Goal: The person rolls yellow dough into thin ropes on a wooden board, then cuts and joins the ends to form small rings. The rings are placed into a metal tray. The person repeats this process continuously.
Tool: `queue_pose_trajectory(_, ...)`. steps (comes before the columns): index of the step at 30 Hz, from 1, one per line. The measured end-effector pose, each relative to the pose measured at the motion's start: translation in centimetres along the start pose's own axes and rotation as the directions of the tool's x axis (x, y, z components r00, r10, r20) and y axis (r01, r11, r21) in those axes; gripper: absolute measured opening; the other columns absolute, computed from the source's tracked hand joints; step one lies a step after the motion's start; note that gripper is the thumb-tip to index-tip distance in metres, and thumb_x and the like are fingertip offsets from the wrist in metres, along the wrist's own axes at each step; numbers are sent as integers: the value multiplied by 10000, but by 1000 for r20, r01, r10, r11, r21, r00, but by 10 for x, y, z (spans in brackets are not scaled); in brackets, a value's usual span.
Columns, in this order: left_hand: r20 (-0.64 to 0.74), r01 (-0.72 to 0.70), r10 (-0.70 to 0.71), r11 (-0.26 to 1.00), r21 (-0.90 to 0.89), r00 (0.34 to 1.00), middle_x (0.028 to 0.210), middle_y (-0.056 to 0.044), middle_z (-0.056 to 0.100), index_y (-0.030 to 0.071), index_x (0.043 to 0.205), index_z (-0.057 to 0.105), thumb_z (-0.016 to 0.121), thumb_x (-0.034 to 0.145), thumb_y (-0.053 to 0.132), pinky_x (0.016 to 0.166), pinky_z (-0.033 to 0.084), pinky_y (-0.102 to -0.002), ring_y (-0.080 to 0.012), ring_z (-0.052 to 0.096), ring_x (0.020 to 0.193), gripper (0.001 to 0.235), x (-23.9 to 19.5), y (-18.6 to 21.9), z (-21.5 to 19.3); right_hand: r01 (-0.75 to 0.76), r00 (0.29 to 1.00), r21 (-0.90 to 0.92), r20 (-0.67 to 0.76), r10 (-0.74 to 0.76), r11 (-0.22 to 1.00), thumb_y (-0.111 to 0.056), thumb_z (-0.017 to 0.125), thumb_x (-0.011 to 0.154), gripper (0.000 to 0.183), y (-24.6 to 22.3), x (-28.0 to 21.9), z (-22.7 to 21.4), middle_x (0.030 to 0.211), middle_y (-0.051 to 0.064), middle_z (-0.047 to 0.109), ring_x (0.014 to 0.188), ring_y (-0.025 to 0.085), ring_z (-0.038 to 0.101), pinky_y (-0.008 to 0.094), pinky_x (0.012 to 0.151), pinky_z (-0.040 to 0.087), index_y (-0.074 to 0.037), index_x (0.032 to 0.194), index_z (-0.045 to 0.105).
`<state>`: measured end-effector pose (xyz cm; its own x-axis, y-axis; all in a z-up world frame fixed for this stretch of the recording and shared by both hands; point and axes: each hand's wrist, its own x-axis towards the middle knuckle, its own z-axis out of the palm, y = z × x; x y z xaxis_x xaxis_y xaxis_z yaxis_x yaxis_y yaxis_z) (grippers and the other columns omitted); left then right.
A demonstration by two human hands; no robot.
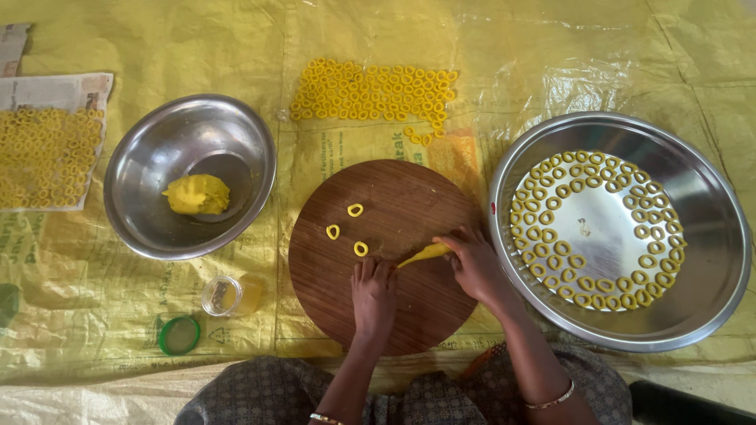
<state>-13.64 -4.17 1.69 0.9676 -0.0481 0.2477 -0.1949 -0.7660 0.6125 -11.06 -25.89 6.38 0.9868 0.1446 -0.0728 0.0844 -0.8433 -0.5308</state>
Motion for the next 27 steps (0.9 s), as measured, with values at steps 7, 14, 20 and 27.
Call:
queue_pose_trajectory(7, -12, -40, 41, 997, 69, 999, 1036, -114, 619, 35, 1066, 703, 707, 910, 126, 877, 488, -469, -326, 582, 1002, 180, -7, -15, -16, 1, 996, -104, 92, 8, 995, -39, 637, 908, 468, -19, -1, 15, 1386, 68, 581, 1332, 295, 497, 424, 1141, 423, -195, 1349, 636)
queue_pose_trajectory(14, 63, -55, 49, 993, 107, 997, 1077, -124, 618, 30, 1032, 706, 733, 861, 76, 931, 496, -474, -336, 587, 1049, 179, -14, -22, -15, 159, 985, -81, -55, -164, 984, 14, 613, 890, 633, -13, -7, 28, 1554, 101, 458, 1391, 375, 429, 518, 1119, 414, -104, 1496, 470)
queue_pose_trajectory(20, 312, 41, -126, 964, 264, 942, 1337, -231, 491, -8, 1421, 492, 809, 839, 221, 1125, 400, -533, -395, 454, 1318, 701, -17, -14, -52, 295, 935, -357, -84, -345, 886, -295, 646, 918, 666, -40, -39, 60, 1580, 77, 406, 1450, 377, 352, 584, 1171, 291, -79, 1512, 438)
queue_pose_trajectory(27, 599, -14, -479, 773, 634, 642, 1633, -394, 12, -62, 1597, 140, 792, 883, 307, 1187, 176, -683, -581, 53, 1496, 1035, -9, -19, -48, 334, 917, -422, -63, -394, 843, -425, 602, 934, 714, -47, -46, 62, 1605, 86, 371, 1500, 338, 268, 554, 1199, 217, -63, 1518, 408)
